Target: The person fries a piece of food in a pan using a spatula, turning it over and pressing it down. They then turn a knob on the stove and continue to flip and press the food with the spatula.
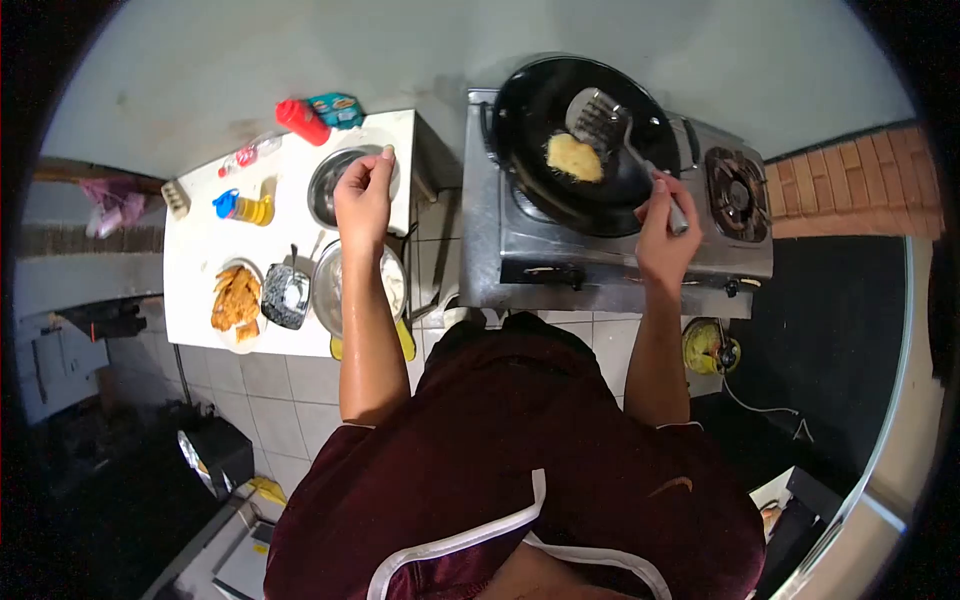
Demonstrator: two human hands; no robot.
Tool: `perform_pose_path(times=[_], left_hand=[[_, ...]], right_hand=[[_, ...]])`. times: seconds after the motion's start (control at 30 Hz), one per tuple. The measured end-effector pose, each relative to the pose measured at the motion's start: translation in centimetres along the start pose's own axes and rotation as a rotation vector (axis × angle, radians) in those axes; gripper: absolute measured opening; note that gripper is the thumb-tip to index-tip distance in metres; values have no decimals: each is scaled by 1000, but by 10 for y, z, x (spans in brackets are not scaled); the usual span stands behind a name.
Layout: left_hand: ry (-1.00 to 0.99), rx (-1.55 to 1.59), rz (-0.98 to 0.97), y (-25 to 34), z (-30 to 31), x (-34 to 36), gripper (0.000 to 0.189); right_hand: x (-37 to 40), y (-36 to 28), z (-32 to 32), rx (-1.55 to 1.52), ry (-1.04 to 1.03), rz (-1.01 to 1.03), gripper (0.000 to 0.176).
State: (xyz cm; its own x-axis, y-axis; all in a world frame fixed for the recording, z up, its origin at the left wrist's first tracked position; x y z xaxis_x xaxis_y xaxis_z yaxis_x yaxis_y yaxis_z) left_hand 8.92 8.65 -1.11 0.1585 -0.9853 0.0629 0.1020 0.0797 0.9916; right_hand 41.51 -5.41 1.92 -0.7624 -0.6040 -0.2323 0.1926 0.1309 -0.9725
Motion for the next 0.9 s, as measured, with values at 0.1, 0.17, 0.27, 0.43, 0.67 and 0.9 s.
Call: perform_pose_path(times=[0.1,0.17,0.27,0.43,0.67,0.9], left_hand=[[-4,-27,-18,5,-40,2,27],[-33,-75,-27,2,-57,-2,28],[-13,-106,-93,10,-76,2,28],[-29,-115,-141,8,-89,2,28],[2,-196,-158,6,-104,1,29],[93,-259,-139,4,-104,-5,26]], right_hand=[[-6,14,21,150,-48,-27,19],[-5,21,25,171,-129,24,17],[-10,37,34,273,-125,131,16],[-20,33,41,288,-157,197,15],[-39,27,40,286,-201,205,15],[-51,33,34,272,-240,230,16]])
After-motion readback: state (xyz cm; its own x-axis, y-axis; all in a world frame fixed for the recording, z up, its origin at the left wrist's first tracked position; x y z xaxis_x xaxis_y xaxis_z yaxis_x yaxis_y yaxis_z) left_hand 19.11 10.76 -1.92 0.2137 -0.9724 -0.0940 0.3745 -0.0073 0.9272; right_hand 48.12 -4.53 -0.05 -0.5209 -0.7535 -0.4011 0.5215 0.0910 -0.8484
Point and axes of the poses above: each hand's wrist, its own x-axis away from the middle knuckle, its own z-axis out of the back of the hand, y = z × x, the point moved 4 cm from there along -x, towards the middle knuckle, and after that the axes turned 5 degrees about y, right-handed, at the moved point
